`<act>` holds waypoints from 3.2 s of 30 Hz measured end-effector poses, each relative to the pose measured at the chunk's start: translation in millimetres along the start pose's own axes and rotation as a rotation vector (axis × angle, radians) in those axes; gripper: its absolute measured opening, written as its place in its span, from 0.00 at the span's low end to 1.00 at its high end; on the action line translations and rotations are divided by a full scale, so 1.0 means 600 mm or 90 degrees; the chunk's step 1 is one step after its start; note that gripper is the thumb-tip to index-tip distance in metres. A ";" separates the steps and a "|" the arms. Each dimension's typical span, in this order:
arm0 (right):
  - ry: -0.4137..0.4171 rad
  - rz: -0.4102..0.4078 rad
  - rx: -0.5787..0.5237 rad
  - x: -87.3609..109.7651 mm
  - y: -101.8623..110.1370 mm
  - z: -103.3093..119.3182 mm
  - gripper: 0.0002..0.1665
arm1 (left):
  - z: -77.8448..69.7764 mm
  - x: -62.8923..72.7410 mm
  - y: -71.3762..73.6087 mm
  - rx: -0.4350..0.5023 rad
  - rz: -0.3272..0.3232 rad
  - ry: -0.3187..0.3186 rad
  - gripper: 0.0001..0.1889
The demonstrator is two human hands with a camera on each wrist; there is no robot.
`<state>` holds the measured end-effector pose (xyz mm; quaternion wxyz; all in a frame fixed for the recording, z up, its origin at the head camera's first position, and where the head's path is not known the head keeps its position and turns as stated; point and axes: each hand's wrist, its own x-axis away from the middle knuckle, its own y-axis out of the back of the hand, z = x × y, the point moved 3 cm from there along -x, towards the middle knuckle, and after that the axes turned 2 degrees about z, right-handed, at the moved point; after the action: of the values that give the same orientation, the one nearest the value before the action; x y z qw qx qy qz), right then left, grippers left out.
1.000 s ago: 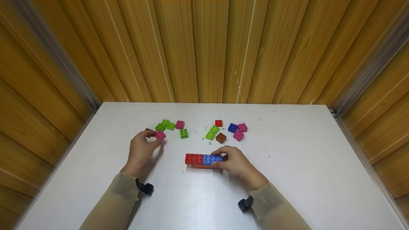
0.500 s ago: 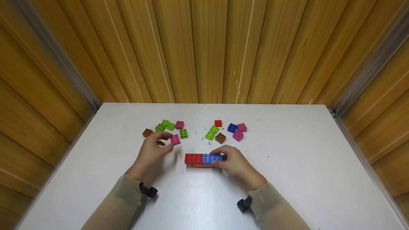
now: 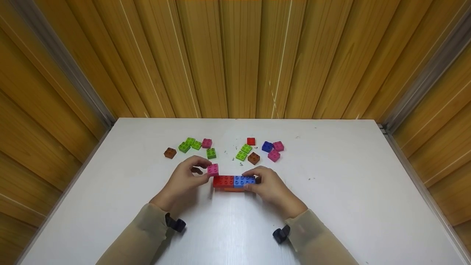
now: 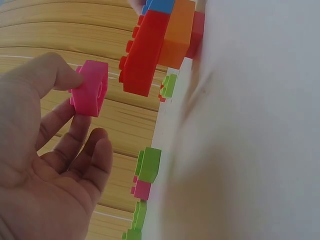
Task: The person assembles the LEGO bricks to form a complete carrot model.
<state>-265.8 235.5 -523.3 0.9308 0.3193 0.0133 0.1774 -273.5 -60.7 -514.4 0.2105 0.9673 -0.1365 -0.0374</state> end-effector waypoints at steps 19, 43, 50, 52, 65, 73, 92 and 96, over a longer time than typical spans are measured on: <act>0.008 -0.004 0.014 -0.004 0.000 -0.002 0.20 | 0.005 0.002 -0.019 -0.010 0.087 0.010 0.14; 0.005 -0.007 -0.006 -0.002 -0.002 -0.001 0.21 | 0.008 0.004 -0.045 0.176 0.092 0.078 0.11; 0.001 -0.008 0.001 -0.004 -0.002 -0.004 0.21 | 0.011 0.003 -0.047 0.159 0.084 0.066 0.10; -0.004 -0.008 0.001 -0.004 -0.002 -0.005 0.21 | 0.013 0.002 -0.047 0.166 0.086 0.069 0.10; -0.011 -0.002 -0.007 -0.002 -0.003 -0.006 0.21 | 0.015 -0.003 -0.048 0.159 0.063 0.061 0.09; -0.036 0.010 -0.008 -0.004 -0.004 -0.005 0.22 | 0.021 -0.004 -0.047 0.184 0.061 0.058 0.10; -0.115 -0.162 -0.056 -0.047 0.150 -0.028 0.27 | 0.021 -0.002 -0.049 0.196 0.064 0.086 0.10; -0.122 -0.212 -0.043 -0.054 0.155 -0.045 0.28 | 0.022 -0.003 -0.051 0.187 0.061 0.081 0.11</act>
<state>-330.2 308.7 -492.1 0.9544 0.2969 -0.0291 -0.0097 -269.4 -38.6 -539.2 0.0763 0.9805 -0.1727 0.0547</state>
